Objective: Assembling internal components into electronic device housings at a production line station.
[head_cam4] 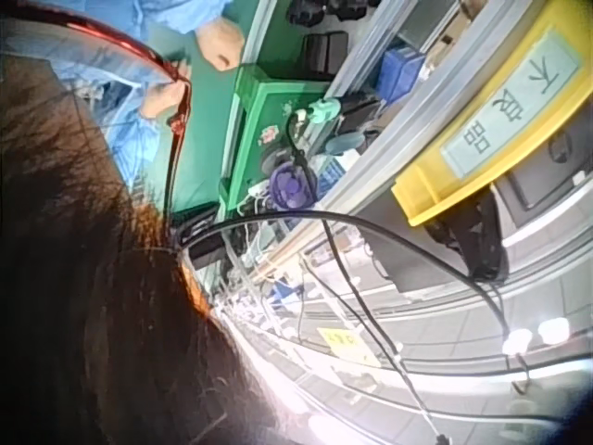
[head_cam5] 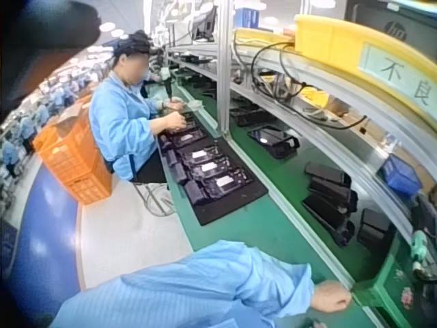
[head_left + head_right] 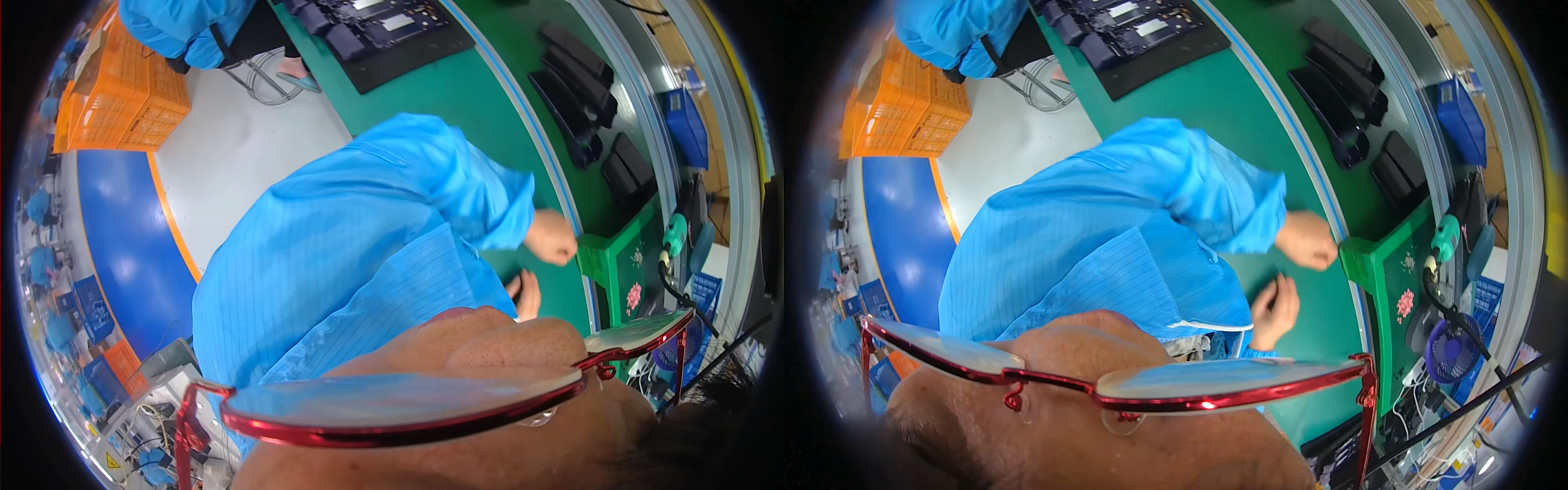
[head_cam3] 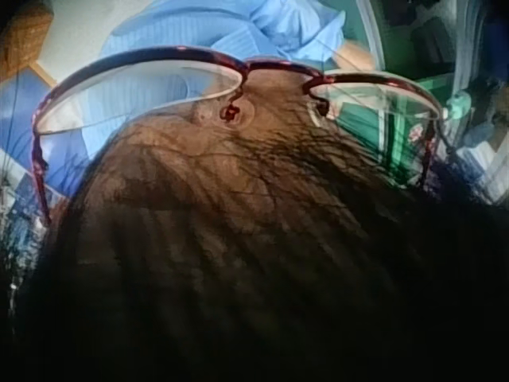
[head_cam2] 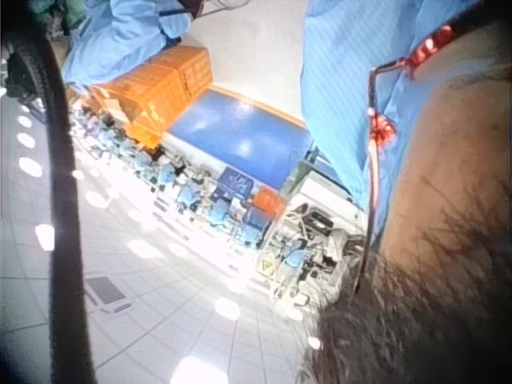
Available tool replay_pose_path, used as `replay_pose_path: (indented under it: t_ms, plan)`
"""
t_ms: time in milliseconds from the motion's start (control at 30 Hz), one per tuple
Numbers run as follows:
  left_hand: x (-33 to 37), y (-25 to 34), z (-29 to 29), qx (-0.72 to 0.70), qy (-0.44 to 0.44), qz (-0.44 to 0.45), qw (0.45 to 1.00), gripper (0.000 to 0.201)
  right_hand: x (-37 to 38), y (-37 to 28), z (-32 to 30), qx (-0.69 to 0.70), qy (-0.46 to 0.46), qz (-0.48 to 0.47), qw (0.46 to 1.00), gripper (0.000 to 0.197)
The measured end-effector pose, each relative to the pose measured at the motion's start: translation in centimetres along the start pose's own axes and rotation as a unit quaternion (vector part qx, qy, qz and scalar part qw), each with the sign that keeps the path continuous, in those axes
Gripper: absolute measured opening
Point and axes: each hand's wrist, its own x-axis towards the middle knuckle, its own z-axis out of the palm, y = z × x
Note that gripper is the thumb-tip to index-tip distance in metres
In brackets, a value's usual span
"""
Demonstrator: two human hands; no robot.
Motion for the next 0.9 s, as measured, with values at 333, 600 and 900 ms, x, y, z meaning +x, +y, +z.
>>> replay_pose_path:
  t_ms: [333, 600, 900]
  plan:
    - [-17.3, 2.3, -27.9, -0.283, 0.229, -0.290, 0.885, 0.023, 21.1, -18.4, 18.5, 0.730, -0.310, 0.335, 0.508, 0.038]
    - [-30.5, 2.3, -23.8, -0.601, 0.415, -0.298, 0.614, 0.027, 24.9, -26.2, 22.7, 0.636, -0.241, 0.452, 0.577, 0.028]
    - [-31.1, 2.8, -22.7, -0.605, 0.361, -0.283, 0.650, 0.026, 24.4, -24.2, 24.4, 0.506, -0.351, 0.330, 0.716, 0.031]
